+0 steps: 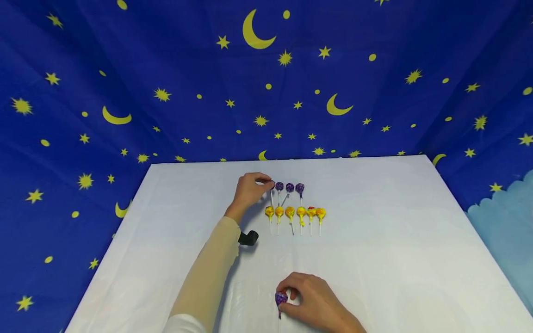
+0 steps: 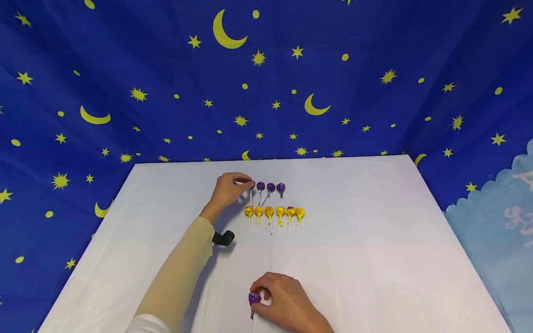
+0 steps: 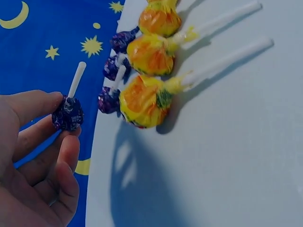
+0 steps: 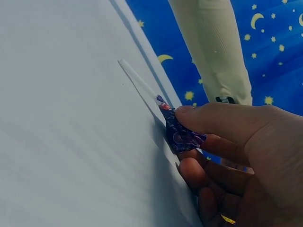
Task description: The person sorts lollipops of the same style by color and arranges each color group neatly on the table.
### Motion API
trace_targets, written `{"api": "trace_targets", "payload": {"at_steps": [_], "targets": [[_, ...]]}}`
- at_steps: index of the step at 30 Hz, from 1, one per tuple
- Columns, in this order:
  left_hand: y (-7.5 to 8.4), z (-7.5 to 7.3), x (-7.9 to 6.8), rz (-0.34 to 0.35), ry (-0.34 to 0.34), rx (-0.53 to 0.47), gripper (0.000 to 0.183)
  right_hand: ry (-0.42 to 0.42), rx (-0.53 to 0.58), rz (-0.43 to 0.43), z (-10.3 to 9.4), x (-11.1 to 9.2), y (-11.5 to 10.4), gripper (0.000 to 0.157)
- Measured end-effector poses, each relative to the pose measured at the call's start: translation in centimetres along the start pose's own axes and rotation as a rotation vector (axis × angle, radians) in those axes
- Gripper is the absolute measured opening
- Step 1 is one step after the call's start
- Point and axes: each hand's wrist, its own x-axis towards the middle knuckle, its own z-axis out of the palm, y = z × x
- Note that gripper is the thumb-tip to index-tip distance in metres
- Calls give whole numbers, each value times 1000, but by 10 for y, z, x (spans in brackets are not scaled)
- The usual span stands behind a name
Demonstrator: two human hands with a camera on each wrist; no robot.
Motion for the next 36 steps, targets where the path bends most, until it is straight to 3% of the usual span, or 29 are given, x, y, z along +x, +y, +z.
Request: {"api": "trace_targets", "payload": {"at_steps": [11, 20, 36], "targets": [[-5, 6, 11, -9, -37, 51, 18, -4, 20, 9, -2, 0, -1, 24], [-13, 11, 16, -28, -28, 124, 18, -13, 28, 27, -2, 1, 0, 23], [-22, 19, 18, -35, -19, 115, 19, -2, 45, -2, -4, -1, -1, 22]]}}
